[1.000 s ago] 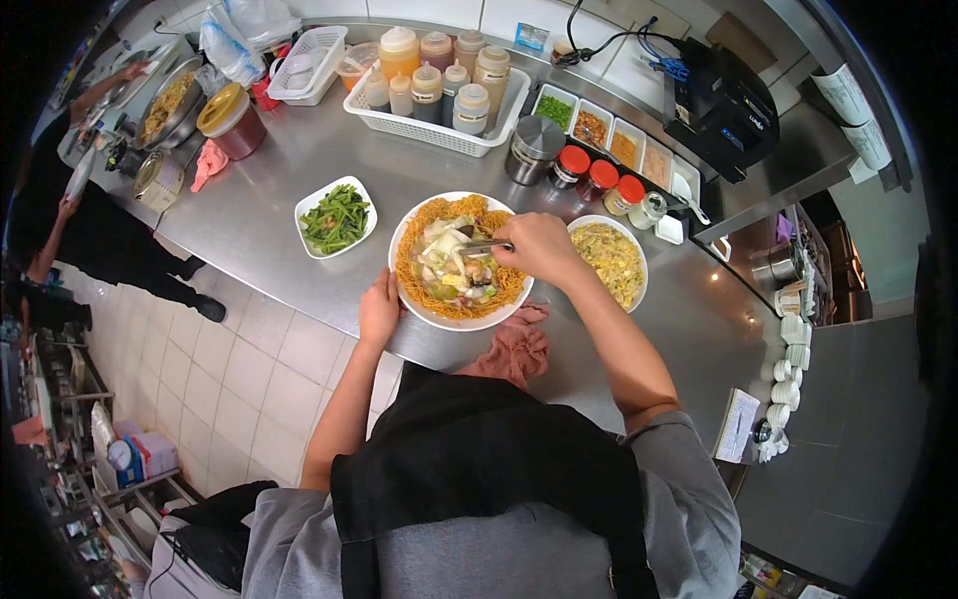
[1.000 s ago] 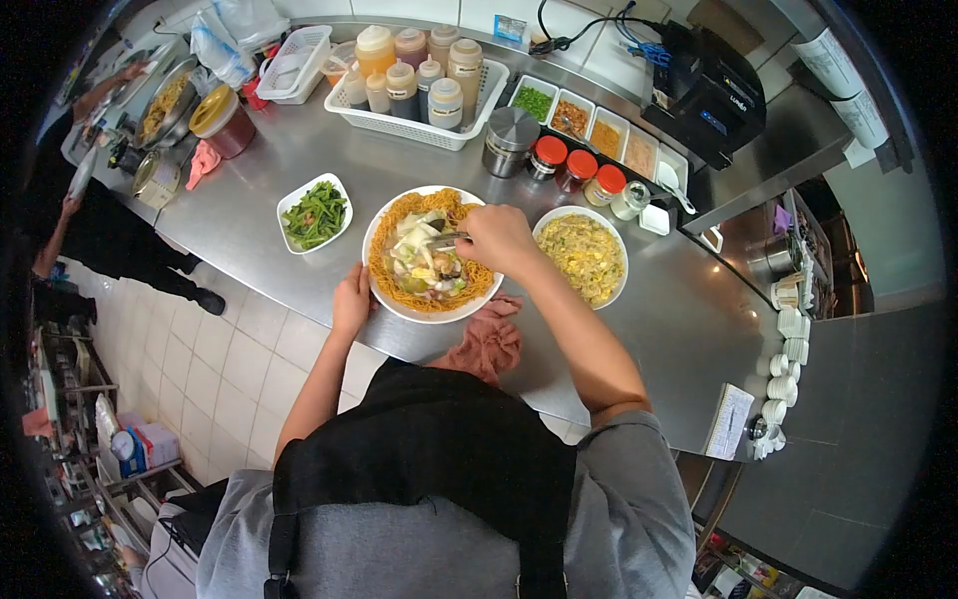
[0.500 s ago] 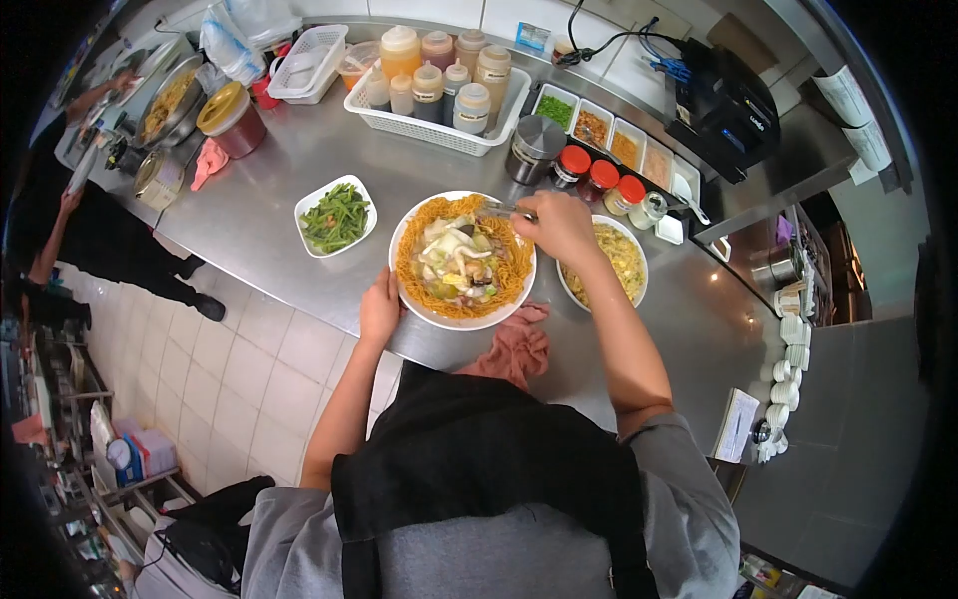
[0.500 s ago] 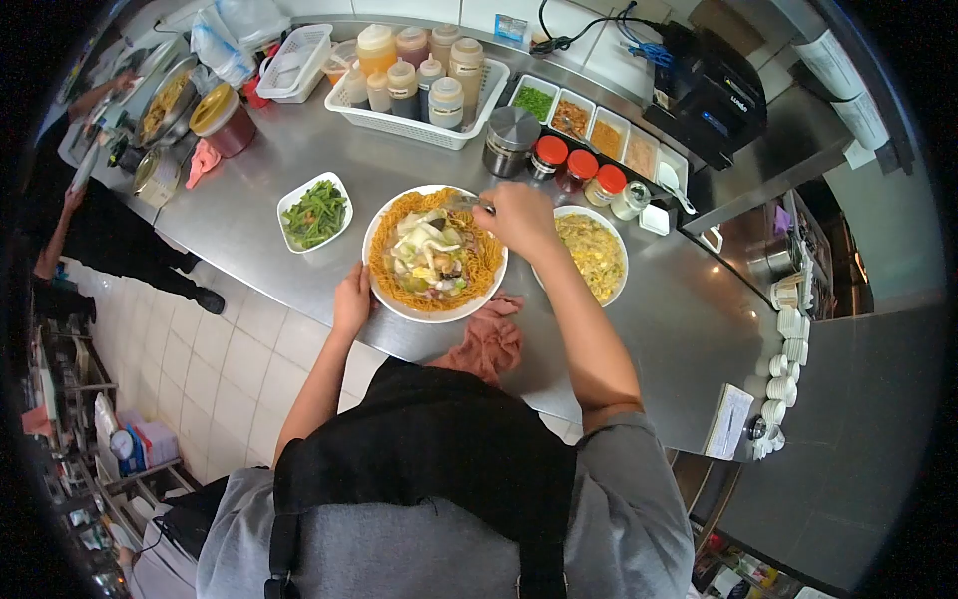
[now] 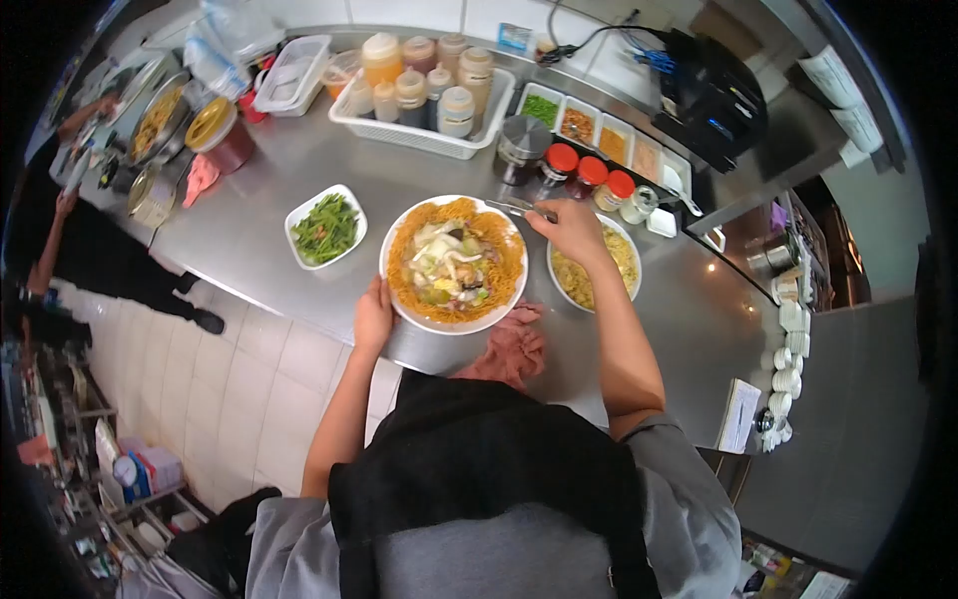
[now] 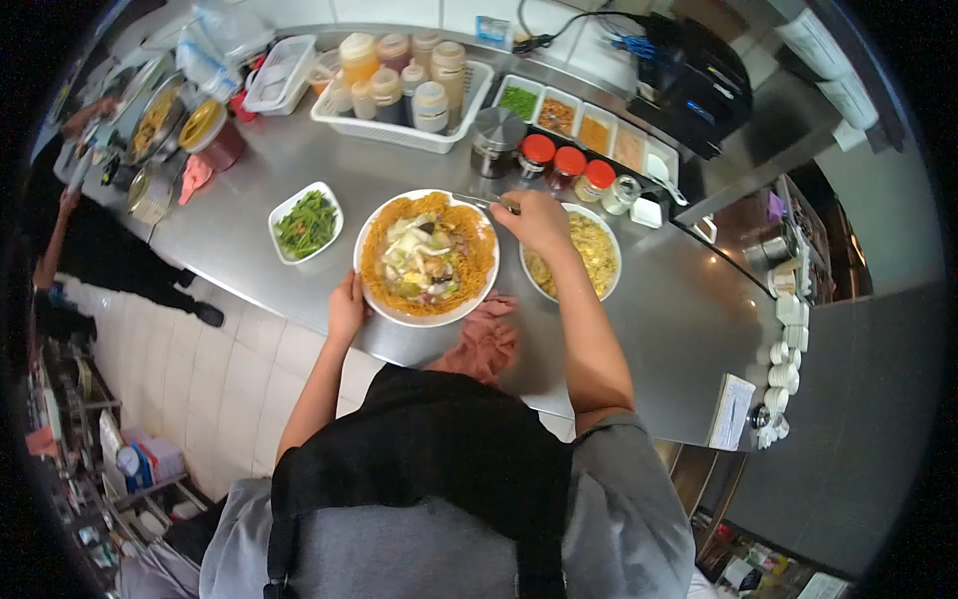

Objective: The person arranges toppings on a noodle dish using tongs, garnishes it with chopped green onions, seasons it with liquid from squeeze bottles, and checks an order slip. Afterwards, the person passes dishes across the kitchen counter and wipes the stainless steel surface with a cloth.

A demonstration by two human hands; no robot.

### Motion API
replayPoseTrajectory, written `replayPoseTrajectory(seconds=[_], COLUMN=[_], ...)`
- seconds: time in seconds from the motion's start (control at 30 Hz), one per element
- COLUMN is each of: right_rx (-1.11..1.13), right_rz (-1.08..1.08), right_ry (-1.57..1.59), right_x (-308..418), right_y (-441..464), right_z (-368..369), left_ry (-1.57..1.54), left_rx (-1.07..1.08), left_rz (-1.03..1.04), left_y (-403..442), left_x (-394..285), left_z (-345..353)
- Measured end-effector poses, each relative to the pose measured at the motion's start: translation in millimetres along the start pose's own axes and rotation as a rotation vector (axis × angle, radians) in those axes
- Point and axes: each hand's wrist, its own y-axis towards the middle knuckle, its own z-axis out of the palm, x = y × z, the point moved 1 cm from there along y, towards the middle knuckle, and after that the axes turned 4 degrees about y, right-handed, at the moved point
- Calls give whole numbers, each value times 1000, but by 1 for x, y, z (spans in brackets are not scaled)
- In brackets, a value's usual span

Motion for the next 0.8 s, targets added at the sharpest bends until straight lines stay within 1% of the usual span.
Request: replayPoseTrajectory(seconds=[0.03,0.07,0.17,0.2,0.27,0.3,0.33,0.37,0.43,0.5,0.57,0.63,0.7,0.73,0.8], right_rx=[48,17,-34,-89,-280,-376,-436,-481,-511,-615,-609,-536,-465,-462,-434], right_rz=[48,77,156,178,217,239,236,287,417,440,601,707,733,699,545], right_ry=[17,54,306,355,241,179,216,124,-23,-180,-254,-293,-343,-359,-367], right_x=[-8,-20,-49,-62,-99,-121,-144,-170,-186,-206,-222,-209,-196,-187,-170], right_y=[-3,-6,-14,-16,-11,-9,-6,2,15,33,53,62,69,70,70], right_z=[-13,-21,-56,-65,-80,-87,-92,-100,-121,-131,-139,-151,-159,-161,-155], left_ry=[11,21,-48,-31,-8,-40,-48,-54,-51,0,90,64,-6,6,32], left_rx=[10,23,13,7,9,50,37,18,56,49,9,8,13,-3,-17], left_rz=[-14,-28,23,27,48,27,5,-23,-33,-23,15,-29,-59,-55,-57], left_y=[1,3,1,1,6,5,3,2,4,1,6,0,-3,-3,-4], left_x=[3,4,2,5,11,10,7,4,-2,3,10,-1,-12,-11,-12], left_z=[0,2,2,1,6,5,5,6,5,2,5,2,1,2,2])
